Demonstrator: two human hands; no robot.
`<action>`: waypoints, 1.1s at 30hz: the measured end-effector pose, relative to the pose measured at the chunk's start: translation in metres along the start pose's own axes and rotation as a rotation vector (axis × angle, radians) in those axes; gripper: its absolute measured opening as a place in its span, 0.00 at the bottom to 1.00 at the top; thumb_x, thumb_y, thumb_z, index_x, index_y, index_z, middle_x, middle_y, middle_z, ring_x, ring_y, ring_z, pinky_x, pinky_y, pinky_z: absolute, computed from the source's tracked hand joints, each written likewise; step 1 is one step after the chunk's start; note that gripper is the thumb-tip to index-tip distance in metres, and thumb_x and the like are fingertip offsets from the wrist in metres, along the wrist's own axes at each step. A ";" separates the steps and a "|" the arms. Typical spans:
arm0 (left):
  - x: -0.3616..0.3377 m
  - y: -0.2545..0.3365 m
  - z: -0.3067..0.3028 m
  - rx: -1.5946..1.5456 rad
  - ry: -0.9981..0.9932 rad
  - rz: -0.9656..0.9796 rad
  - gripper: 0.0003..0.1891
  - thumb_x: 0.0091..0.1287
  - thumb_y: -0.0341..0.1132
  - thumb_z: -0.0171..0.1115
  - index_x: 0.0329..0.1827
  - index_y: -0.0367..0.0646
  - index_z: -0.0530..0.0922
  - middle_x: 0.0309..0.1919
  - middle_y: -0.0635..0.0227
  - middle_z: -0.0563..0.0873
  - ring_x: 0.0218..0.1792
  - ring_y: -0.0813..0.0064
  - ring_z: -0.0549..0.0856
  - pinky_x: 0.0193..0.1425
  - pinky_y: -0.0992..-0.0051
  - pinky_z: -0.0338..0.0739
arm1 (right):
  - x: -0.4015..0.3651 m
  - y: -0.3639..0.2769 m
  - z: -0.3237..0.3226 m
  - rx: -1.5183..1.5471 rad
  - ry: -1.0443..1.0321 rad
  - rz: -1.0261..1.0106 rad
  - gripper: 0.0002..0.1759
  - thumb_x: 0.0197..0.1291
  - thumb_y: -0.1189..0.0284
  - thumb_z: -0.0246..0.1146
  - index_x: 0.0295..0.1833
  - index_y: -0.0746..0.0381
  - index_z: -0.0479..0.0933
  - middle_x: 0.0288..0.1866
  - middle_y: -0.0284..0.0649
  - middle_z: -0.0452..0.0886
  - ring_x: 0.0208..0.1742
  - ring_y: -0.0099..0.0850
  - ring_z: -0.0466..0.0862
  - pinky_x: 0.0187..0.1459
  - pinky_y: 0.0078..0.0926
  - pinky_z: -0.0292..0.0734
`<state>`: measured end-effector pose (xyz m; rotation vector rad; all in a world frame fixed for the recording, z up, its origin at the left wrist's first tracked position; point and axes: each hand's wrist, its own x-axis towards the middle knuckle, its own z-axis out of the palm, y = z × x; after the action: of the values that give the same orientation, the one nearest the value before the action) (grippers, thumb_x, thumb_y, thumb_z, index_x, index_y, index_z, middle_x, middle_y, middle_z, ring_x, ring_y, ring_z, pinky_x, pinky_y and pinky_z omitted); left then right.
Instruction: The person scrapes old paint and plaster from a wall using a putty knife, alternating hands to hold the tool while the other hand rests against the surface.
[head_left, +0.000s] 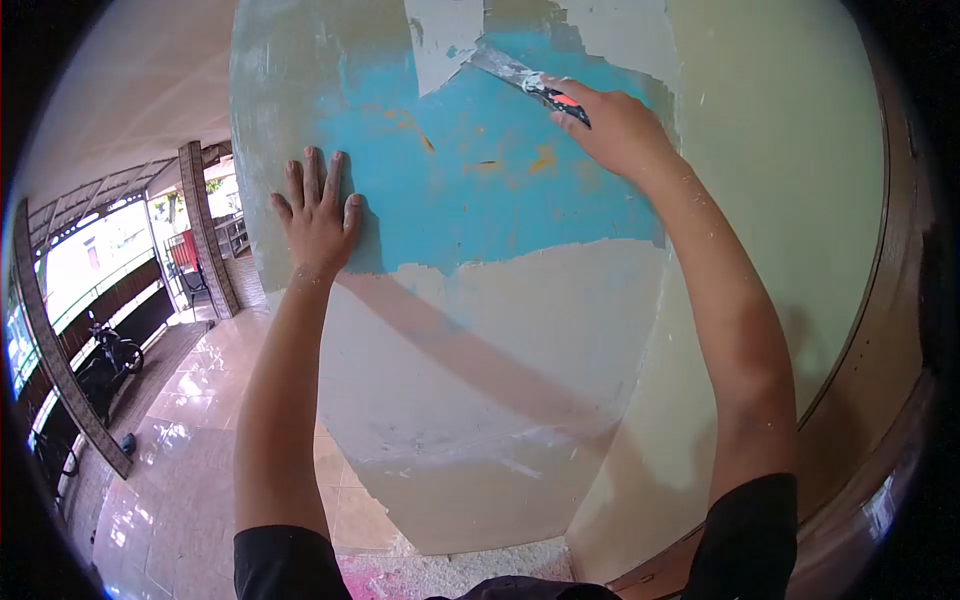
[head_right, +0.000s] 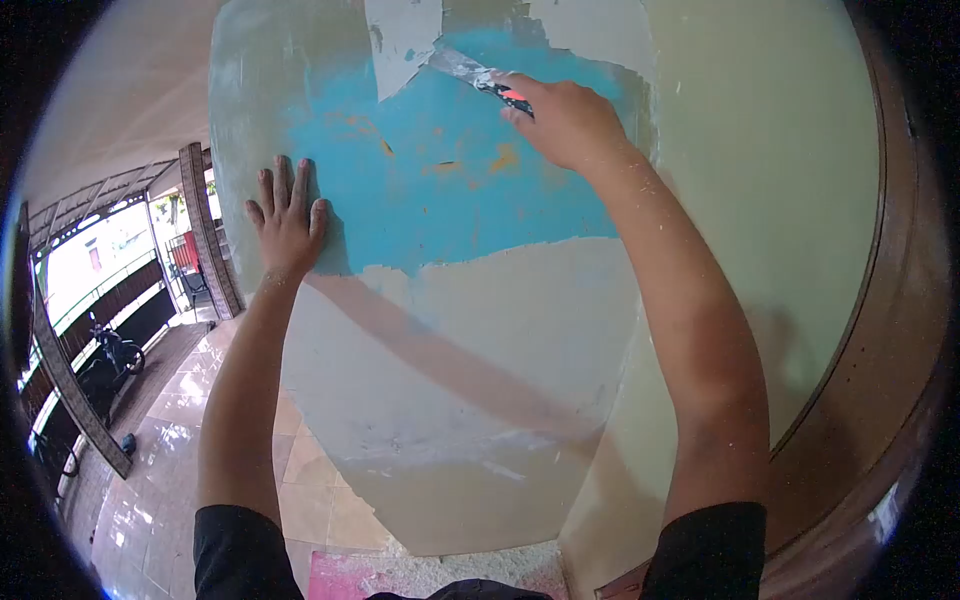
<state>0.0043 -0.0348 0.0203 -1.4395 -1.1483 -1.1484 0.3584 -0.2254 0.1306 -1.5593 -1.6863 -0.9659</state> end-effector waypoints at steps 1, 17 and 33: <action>-0.001 0.002 -0.004 0.000 -0.003 0.005 0.35 0.77 0.57 0.48 0.86 0.65 0.55 0.86 0.65 0.50 0.85 0.48 0.47 0.80 0.31 0.42 | -0.002 -0.001 0.000 0.000 0.022 -0.019 0.26 0.74 0.53 0.58 0.75 0.40 0.70 0.40 0.45 0.87 0.42 0.47 0.87 0.46 0.46 0.83; -0.008 0.127 -0.112 -0.627 -0.629 -0.036 0.38 0.78 0.51 0.51 0.85 0.44 0.50 0.52 0.43 0.86 0.55 0.41 0.85 0.59 0.49 0.78 | -0.072 -0.102 0.113 1.356 -0.372 0.167 0.38 0.80 0.45 0.45 0.87 0.49 0.48 0.55 0.48 0.85 0.35 0.35 0.82 0.42 0.34 0.80; -0.039 0.039 -0.071 -0.303 -0.351 -0.011 0.42 0.66 0.37 0.60 0.85 0.66 0.54 0.31 0.58 0.88 0.31 0.52 0.88 0.35 0.52 0.81 | -0.024 0.082 0.152 -0.072 0.552 -0.145 0.30 0.72 0.49 0.57 0.76 0.42 0.69 0.80 0.37 0.65 0.78 0.45 0.64 0.75 0.60 0.55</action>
<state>0.0303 -0.1142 -0.0137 -1.9280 -1.2571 -1.1418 0.4462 -0.1069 0.0382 -1.0817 -1.3886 -1.3935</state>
